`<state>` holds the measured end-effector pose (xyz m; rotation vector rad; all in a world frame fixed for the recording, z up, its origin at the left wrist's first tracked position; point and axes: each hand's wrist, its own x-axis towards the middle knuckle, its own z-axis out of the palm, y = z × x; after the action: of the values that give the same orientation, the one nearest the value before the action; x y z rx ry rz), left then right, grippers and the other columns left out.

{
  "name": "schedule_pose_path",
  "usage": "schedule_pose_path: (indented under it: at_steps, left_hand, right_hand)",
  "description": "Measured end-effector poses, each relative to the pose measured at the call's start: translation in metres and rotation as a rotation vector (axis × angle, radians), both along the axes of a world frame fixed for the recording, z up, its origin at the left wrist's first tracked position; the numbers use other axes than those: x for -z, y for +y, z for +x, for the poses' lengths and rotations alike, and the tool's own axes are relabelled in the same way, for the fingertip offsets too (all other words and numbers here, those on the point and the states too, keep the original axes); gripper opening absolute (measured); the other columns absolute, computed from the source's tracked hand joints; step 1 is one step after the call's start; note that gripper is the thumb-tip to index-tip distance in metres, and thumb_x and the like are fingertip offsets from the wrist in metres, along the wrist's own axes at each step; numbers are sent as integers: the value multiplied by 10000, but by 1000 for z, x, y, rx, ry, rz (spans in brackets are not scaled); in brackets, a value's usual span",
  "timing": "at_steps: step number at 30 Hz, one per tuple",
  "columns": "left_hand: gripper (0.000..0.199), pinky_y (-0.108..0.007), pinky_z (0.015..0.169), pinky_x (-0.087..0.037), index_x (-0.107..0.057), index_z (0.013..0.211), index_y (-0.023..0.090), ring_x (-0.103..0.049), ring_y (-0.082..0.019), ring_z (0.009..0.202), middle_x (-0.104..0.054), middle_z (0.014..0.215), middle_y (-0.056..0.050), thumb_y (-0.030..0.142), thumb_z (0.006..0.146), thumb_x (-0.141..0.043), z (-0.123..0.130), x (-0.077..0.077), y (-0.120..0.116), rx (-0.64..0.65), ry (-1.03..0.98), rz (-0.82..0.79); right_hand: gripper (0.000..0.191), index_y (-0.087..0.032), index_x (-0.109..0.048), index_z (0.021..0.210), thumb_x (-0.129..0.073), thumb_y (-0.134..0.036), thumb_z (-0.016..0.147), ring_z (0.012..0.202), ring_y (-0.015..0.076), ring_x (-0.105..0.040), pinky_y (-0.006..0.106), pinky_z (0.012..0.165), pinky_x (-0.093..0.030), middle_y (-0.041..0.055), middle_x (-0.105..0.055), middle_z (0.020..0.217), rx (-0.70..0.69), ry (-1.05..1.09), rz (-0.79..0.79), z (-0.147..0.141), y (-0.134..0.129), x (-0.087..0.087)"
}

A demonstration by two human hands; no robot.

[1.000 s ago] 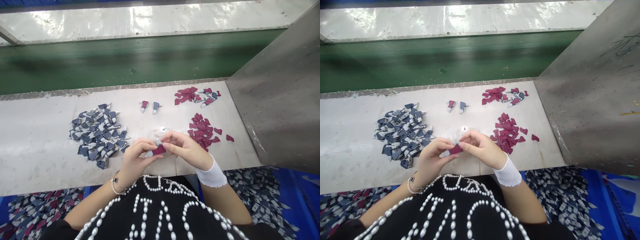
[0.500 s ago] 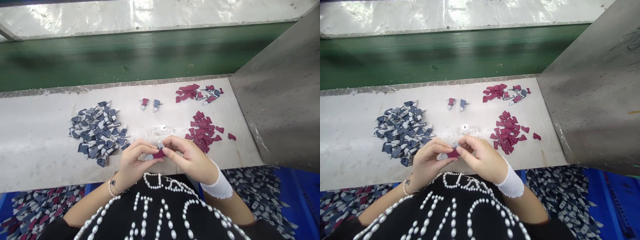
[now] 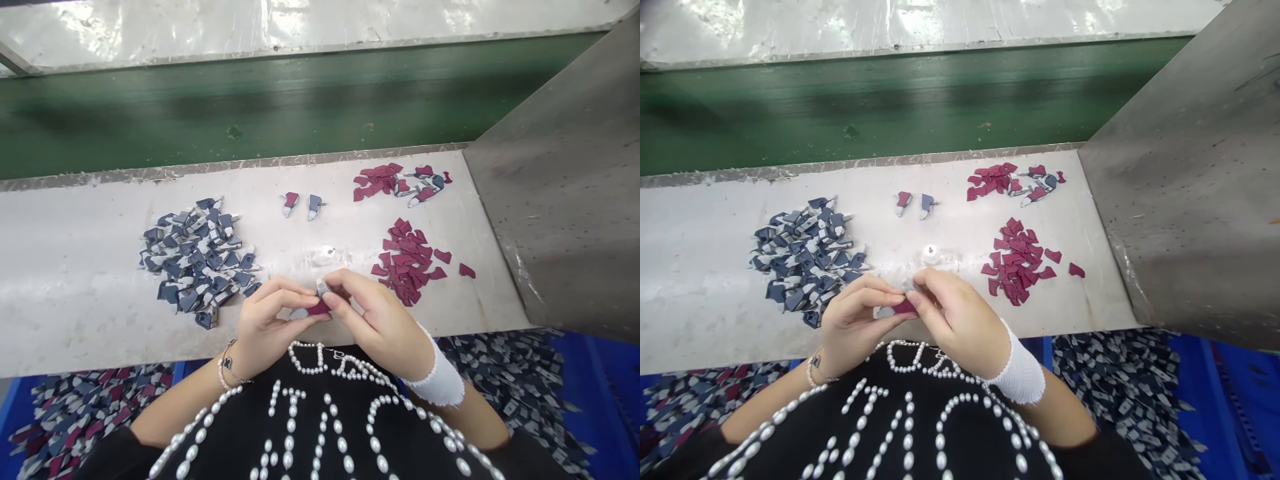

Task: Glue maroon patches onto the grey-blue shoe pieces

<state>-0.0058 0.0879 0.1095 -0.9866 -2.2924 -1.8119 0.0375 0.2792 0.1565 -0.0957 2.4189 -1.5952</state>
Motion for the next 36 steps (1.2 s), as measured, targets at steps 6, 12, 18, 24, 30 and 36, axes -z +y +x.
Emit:
schedule_pose_path:
  at_steps: [6,12,18,24,30,36]
  left_hand:
    - [332,-272,706,-633,-715,968,211,-702,-141,808,-725,916,-21,114,694,-877,1,-8,-2,43,-33,28]
    - [305,-263,675,-640,-710,960,219,-711,-141,776,-733,876,-11,150,711,-871,0,-15,-4,61,2,9]
    - [263,-247,643,-636,-708,933,215,-708,-133,742,-731,855,-12,180,725,-865,-3,-18,-2,58,33,-6]
    - [242,-245,637,-634,-711,945,221,-714,-134,737,-728,864,-13,189,748,-848,-2,-17,-2,57,44,-13]
    - [245,-240,675,-638,-712,972,210,-720,-133,769,-722,903,-26,145,767,-828,1,-13,-4,51,81,-18]
    - [260,-279,686,-632,-702,947,225,-698,-156,798,-711,882,-23,146,745,-845,-2,-7,-6,35,-39,40]
  right_hand:
    - [167,-209,-555,959,-438,-299,1037,778,180,-641,313,659,-459,34,-684,900,-53,1,15,4,7,-11]
    - [166,-207,-585,987,-447,-290,1030,744,185,-662,318,646,-483,32,-705,859,-65,8,11,4,6,-15]
    - [168,-209,-592,1018,-449,-297,1026,704,185,-647,322,616,-473,20,-686,808,-69,0,29,3,6,-16]
    - [146,-212,-584,975,-455,-268,1011,653,159,-591,306,584,-432,-3,-625,758,-79,12,59,2,5,-16]
    - [153,-211,-580,970,-440,-248,1017,694,155,-585,301,611,-437,-1,-618,785,-68,0,64,3,4,-14]
    - [170,-225,-520,1183,-456,-263,1030,787,180,-629,317,696,-504,34,-660,938,-112,22,26,6,1,-11]
